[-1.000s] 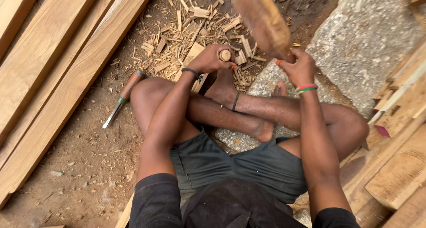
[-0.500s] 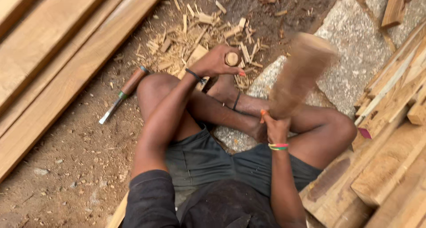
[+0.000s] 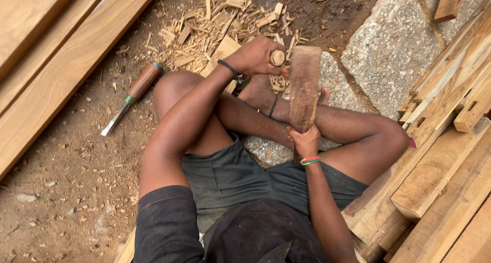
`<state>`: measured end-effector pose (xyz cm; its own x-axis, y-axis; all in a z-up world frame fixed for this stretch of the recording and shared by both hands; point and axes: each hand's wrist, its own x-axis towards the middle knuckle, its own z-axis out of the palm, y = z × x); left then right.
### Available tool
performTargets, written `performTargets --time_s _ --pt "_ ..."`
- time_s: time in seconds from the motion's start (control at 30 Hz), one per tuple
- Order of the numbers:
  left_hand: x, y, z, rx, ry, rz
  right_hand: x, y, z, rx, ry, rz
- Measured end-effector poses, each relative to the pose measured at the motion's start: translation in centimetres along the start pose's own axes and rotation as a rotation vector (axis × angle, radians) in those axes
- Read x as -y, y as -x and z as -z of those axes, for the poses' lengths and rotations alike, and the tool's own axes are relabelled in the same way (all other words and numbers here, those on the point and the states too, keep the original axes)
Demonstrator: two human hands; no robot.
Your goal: The person sits cross-legged on the ground and carves a small wooden block using a chisel and a wooden mallet. They repeatedly strike the chisel to shape the wood, occasionally adjusting the block's position.
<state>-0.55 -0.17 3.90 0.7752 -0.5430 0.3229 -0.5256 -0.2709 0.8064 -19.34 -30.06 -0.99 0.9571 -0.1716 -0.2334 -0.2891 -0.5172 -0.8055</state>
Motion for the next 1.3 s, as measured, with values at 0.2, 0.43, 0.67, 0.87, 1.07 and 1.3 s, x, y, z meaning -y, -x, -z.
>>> performTargets --time_s 0.2,0.43,0.67,0.87,1.07,1.3 --pt "-0.4 0.8 -0.7 0.053 0.014 -0.023 0.9 0.4 -0.2 0.013 -0.027 -0.032" --pt "0.2 0.7 -0.5 0.051 0.072 -0.068 2.8 0.7 -0.2 -0.044 0.205 0.099" --pt "-0.3 0.6 -1.2 0.164 0.096 0.116 2.6 0.7 -0.2 0.0 0.115 0.084" --pt "-0.1 0.2 -0.7 0.084 0.05 0.048 2.7 0.7 -0.1 0.004 0.119 0.071" --pt "0.7 0.4 -1.4 0.009 -0.038 -0.012 3.2 0.8 -0.2 -0.001 0.131 0.07" --pt "1.0 0.4 -1.7 0.091 0.055 0.026 3.3 0.7 -0.1 -0.003 0.166 0.072"
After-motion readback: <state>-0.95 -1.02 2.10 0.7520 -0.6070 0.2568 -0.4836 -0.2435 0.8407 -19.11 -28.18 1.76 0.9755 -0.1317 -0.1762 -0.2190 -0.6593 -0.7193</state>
